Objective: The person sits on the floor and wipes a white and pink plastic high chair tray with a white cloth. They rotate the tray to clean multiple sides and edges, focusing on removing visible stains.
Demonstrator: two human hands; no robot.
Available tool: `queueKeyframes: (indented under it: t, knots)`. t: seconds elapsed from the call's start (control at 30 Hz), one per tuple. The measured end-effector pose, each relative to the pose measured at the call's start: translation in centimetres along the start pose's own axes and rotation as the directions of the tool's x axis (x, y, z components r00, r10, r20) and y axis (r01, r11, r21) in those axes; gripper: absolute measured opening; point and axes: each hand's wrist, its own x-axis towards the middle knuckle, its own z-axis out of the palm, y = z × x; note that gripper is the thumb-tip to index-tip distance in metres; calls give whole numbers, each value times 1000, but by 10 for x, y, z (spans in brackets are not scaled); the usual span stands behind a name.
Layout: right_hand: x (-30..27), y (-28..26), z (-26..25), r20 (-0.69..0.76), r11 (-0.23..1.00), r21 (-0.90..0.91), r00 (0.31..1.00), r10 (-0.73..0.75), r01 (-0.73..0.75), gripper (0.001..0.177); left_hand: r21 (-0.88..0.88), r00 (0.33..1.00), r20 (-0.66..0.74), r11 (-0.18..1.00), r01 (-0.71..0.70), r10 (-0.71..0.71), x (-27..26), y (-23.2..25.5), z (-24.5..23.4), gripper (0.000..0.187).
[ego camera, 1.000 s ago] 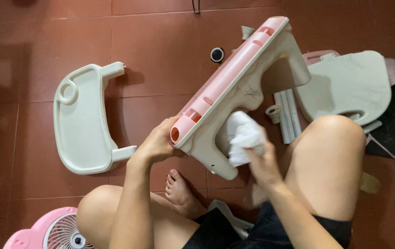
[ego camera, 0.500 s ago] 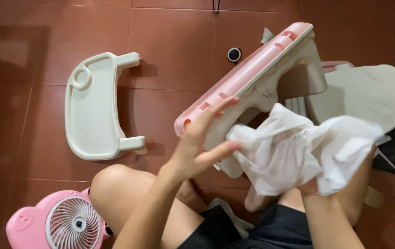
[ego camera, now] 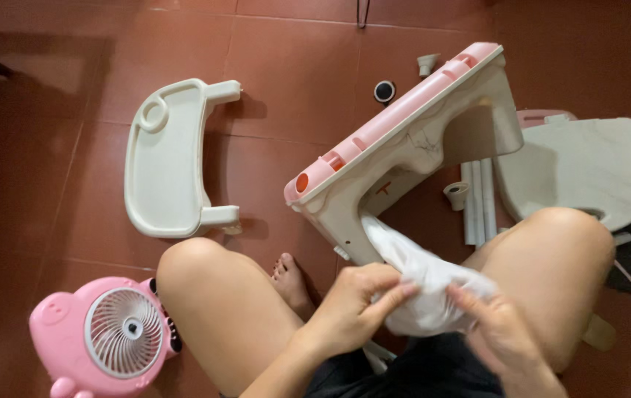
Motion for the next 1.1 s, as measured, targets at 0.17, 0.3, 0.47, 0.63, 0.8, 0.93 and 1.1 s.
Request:
queueKeyframes:
  t: [0.17,0.3,0.47,0.63,0.8,0.93,1.1]
  knots:
    - [4,-44,-5,-100,573,-693,730,-676,437,28,139,993,-34,983,117,-113,5,29,-4,28]
    - [7,-89,11,5,221,-930,610,-792,295,34,172,995,-54,982,-74,85,10,58,-3,27]
    - [6,-96,18,-167,786,-77,769,-617,613,32,204,999,5,978,34,-35,25,77,-8,20]
    - [8,-87,20,0,862,-339,917,-400,376,32,-557,966,255,810,186,-47,57,73,-5,25]
    - [-21,-169,8,312,424,-455,586,-748,783,4,-589,983,166,792,158,-73,94,81,-20,32]
    - [-18,-229,-4,161,745,279,735,-658,606,23,-445,994,-12,890,-105,111,137,75,-24,44]
    - [13,-217,-27,-64,560,197,580,-812,805,53,836,916,-71,525,-162,395,164,29,-42,76]
